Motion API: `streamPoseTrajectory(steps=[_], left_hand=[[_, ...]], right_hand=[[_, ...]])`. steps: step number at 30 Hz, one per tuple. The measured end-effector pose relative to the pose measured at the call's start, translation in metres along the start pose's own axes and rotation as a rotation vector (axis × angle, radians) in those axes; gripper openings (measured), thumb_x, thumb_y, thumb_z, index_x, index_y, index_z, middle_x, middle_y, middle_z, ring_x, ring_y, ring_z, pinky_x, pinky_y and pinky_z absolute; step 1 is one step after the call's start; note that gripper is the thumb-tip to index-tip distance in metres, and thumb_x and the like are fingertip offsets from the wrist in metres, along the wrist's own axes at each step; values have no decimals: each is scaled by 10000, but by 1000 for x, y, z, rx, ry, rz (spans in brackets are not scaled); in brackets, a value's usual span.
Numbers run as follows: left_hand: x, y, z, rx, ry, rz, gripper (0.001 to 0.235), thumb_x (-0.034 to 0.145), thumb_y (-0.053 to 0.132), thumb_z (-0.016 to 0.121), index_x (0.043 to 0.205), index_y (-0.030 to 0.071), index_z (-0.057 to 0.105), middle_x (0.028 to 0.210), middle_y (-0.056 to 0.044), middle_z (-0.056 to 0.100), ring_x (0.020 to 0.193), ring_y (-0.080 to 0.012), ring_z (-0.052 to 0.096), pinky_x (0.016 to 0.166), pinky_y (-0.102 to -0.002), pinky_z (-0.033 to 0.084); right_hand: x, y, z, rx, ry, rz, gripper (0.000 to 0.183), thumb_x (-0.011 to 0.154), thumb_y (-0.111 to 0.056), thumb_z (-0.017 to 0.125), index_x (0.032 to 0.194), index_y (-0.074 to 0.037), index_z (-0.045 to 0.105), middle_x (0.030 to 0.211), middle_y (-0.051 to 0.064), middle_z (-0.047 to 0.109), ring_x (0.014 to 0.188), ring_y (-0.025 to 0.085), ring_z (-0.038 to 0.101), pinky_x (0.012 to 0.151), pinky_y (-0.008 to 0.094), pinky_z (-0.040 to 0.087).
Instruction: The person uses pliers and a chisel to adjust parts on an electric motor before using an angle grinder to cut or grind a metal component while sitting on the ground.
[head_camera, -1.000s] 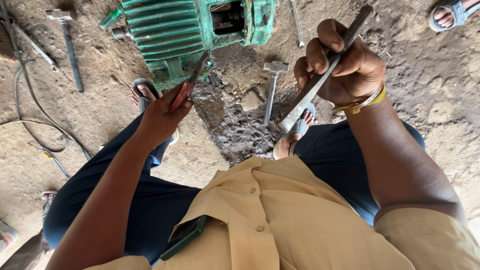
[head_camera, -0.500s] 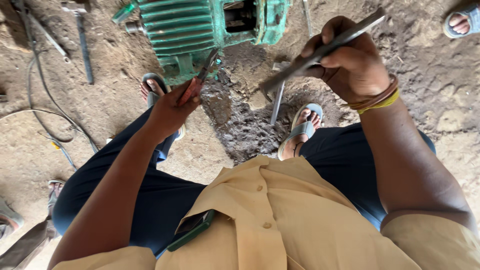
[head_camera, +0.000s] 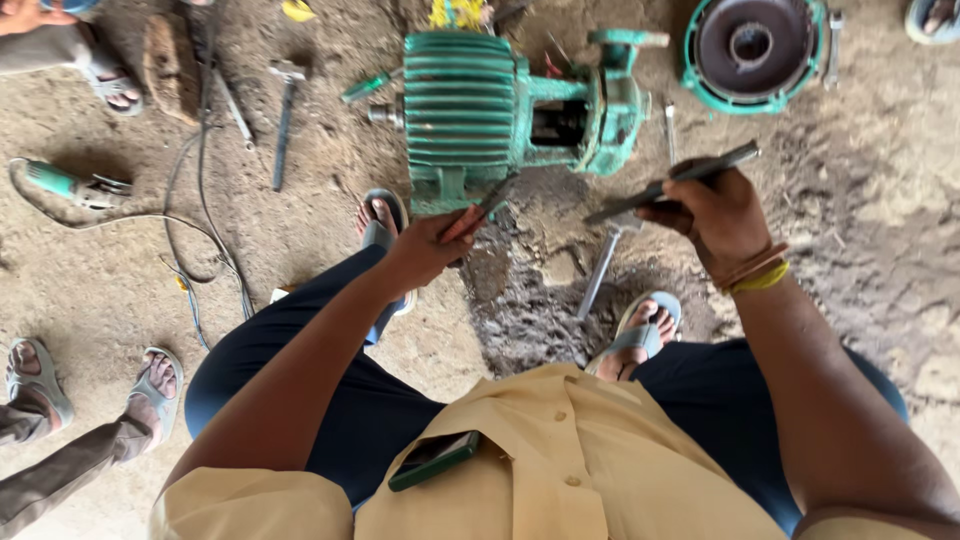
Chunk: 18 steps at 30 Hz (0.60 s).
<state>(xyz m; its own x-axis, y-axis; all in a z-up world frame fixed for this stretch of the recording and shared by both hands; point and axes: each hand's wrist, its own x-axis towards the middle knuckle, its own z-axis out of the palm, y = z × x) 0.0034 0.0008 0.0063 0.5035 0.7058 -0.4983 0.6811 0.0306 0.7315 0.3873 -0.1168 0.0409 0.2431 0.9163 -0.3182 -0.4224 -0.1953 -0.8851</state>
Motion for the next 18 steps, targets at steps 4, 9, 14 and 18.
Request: streamPoseTrajectory(steps=[4,9,14,18], left_hand=[[4,-4,-1,-8,3,30,511,950,375,673,1388,115,634,874,-94,738,712,-174,671,674,-370,527],[14,-17,2,46,5,41,539,944,358,691,1419,118,603,971,-114,747,793,-201,700,722,-388,534],[15,-15,0,40,3,99,562,923,309,699,1435,113,577,1025,-127,752,798,-204,716,722,-404,552],[7,-2,-6,248,-9,29,550,932,258,637,1467,174,535,1031,-170,740,790,-285,737,748,-450,576]], right_hand=[[4,6,0,-47,-3,-21,147,983,-15,645,1099,44,576,1017,131,668,906,301,727,822,452,666],[10,7,-1,-130,29,3,183,979,-43,658,1097,77,584,1014,182,691,852,318,746,768,419,663],[12,9,-2,-217,71,1,217,967,-64,686,1077,102,598,983,190,707,812,299,749,736,401,659],[17,13,-8,-328,70,-25,252,966,-96,712,1047,134,648,939,208,731,785,267,758,713,372,664]])
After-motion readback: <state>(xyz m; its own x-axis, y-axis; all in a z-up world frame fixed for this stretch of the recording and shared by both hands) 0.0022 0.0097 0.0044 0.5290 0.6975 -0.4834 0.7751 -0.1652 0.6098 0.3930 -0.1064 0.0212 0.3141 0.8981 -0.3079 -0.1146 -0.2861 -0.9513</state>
